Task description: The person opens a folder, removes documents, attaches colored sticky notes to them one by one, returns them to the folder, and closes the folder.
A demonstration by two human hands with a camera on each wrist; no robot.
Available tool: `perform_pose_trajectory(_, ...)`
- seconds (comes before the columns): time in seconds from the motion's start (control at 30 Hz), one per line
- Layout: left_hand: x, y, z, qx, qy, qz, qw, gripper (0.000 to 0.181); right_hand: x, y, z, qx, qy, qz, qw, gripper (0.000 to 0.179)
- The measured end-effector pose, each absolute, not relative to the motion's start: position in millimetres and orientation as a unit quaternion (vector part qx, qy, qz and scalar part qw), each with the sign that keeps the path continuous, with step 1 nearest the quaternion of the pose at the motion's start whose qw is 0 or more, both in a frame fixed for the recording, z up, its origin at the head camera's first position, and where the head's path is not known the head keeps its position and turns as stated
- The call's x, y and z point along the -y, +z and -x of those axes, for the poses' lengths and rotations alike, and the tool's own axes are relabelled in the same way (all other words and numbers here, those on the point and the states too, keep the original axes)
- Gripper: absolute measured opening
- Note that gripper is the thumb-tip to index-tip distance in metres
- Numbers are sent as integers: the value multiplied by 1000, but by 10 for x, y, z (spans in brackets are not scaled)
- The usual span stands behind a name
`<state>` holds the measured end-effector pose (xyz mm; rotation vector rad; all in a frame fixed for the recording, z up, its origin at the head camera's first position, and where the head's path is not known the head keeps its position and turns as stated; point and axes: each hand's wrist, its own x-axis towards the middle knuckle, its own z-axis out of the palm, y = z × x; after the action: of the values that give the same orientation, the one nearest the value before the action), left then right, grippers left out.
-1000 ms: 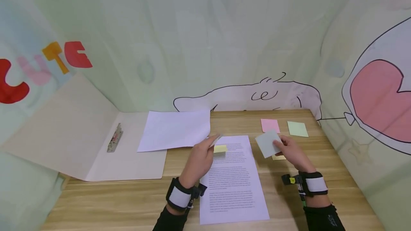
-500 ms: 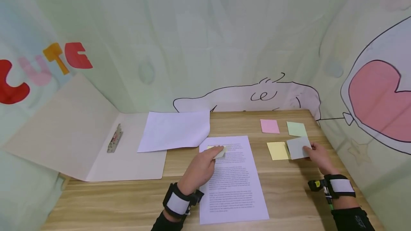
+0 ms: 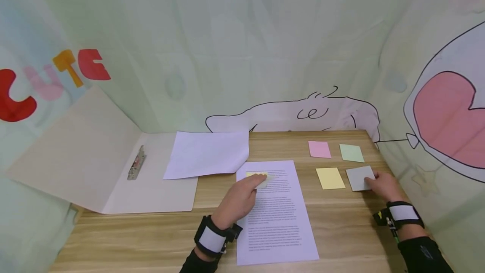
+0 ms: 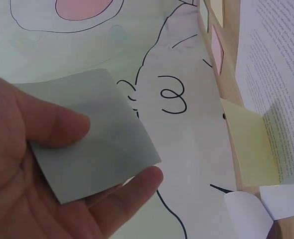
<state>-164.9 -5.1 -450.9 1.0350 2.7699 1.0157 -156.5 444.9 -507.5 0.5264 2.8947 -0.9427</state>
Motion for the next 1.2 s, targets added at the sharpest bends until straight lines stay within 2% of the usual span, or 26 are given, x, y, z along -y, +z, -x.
perform_pose_trajectory(0.13,53,-4504,1642,-886,318,-339,5,41,-4426,-5070,1600,-958,-235,-163,15,27)
perform_pose_trajectory(0.33,14,-4503,1630,-888,302,-346,13,40,-4376,-5050,1598,-975,-168,-148,7,40)
perform_pose_trajectory(0.63,-14,-4493,1568,-901,269,-338,34,39,-4285,-4987,1589,-977,-138,-161,12,40)
perform_pose_trajectory(0.77,-23,-4506,1524,-907,246,-339,37,39,-4059,-4927,1592,-979,-135,-150,11,43)
perform_pose_trajectory(0.87,-38,-4548,1486,-910,216,-352,29,37,-3708,-4828,1524,-977,-185,-106,9,45)
perform_pose_trajectory(1.0,-81,-4609,1419,-909,172,-380,-6,34,-3116,-4735,1408,-948,-312,-42,51,39)
perform_pose_trajectory(1.1,-130,-4635,1363,-907,142,-394,-31,33,-2741,-4758,1383,-914,-388,4,118,44)
perform_pose_trajectory(1.2,-176,-4652,1319,-906,122,-404,-33,35,-2503,-4828,1381,-889,-421,43,176,49)
